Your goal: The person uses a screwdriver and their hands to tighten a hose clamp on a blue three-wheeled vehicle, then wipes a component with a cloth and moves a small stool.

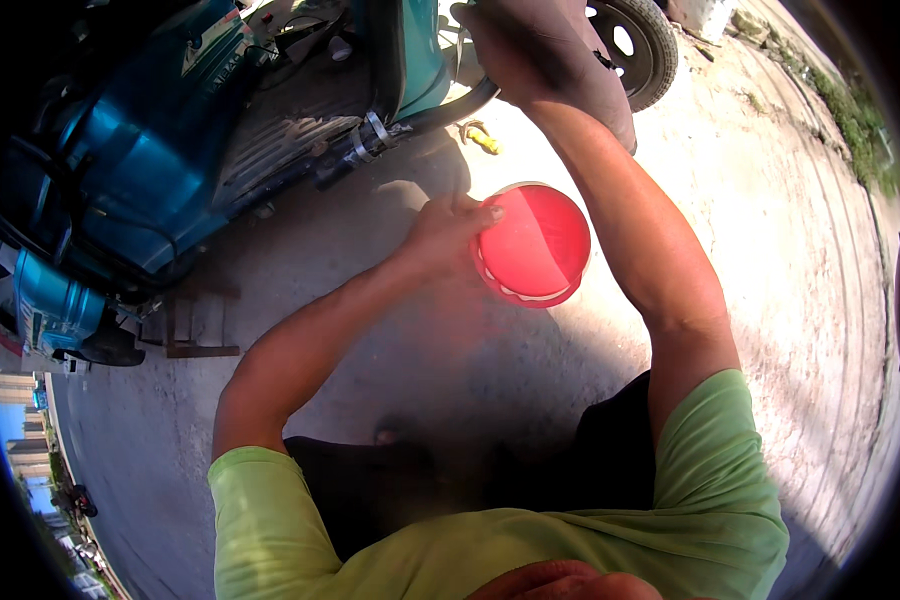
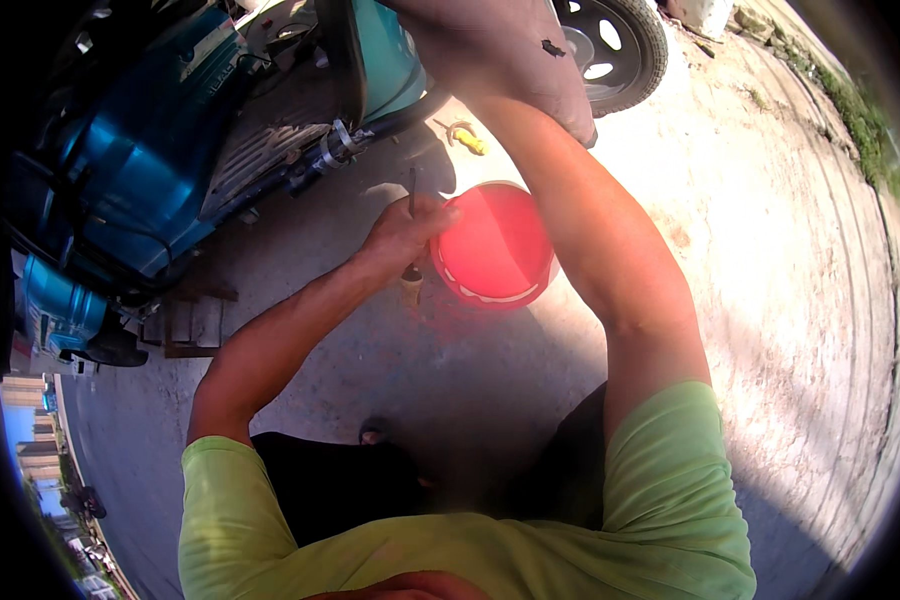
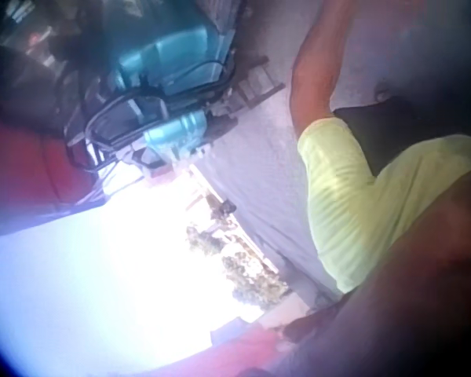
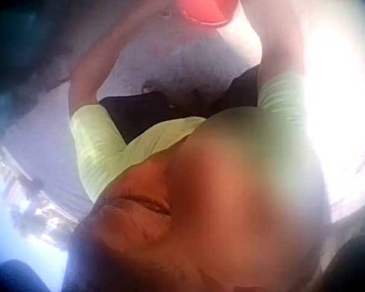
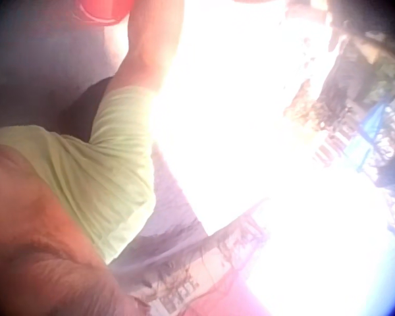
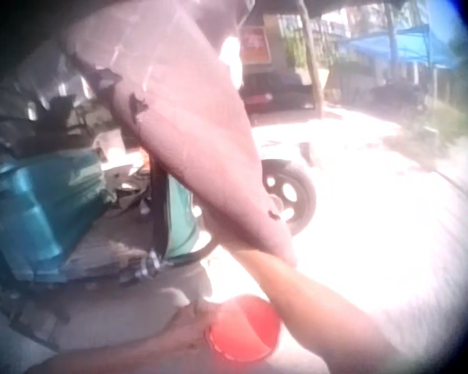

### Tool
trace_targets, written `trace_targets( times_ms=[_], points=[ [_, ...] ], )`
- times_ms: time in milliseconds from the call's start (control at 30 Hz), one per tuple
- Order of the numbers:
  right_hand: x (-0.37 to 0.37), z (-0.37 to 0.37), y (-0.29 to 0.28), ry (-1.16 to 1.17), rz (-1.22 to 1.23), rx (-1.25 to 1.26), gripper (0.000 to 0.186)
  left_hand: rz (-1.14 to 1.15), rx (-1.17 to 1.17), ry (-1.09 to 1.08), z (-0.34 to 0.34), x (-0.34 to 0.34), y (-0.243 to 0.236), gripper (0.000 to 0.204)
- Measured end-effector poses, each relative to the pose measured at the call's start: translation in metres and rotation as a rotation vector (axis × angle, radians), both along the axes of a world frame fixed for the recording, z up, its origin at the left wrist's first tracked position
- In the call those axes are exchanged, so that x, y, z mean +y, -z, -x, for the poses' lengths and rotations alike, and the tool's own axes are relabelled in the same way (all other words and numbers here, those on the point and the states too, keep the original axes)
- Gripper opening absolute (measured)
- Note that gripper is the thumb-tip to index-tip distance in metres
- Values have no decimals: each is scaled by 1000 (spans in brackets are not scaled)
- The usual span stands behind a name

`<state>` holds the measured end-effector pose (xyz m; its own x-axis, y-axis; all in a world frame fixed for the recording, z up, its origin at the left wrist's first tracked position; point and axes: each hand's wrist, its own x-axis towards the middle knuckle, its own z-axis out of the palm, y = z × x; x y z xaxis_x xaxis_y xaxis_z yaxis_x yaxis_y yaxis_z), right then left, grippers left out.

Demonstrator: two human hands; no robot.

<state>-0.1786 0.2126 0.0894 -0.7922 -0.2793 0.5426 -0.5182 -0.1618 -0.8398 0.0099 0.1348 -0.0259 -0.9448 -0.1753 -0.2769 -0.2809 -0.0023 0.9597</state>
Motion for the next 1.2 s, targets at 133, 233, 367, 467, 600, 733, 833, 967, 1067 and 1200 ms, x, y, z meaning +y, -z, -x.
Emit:
trace_targets(
  times_ms=[133,233,367,467,600,733,833,967,1067,1200],
  points=[
    [-1,-3,-2,0,15,14,17,-103,-217,-71,39,37,32,31],
    [-3,-5,-3,12,5,47,19,-143,-164,-57,50,49,55,38],
    [0,-5,-7,66,-16,112,23,-166,-155,-55,58,50,51,42],
    [2,-12,-17,174,-60,263,25,-90,-270,42,53,41,48,40],
    [6,-40,-42,414,-180,699,29,198,-332,277,41,7,72,41],
    [18,-46,-39,423,-453,683,20,406,-238,380,21,-34,93,43],
    [21,-33,-31,190,-499,362,29,577,-251,360,15,-72,103,44],
    [-30,-24,-1,500,-118,259,25,874,-286,329,6,-117,125,45],
    [-11,-26,-8,35,-63,149,23,1058,-328,453,-12,-149,145,44],
    [-15,-10,7,38,-202,-70,24,1056,-356,445,-29,-140,125,40]
  ],
)
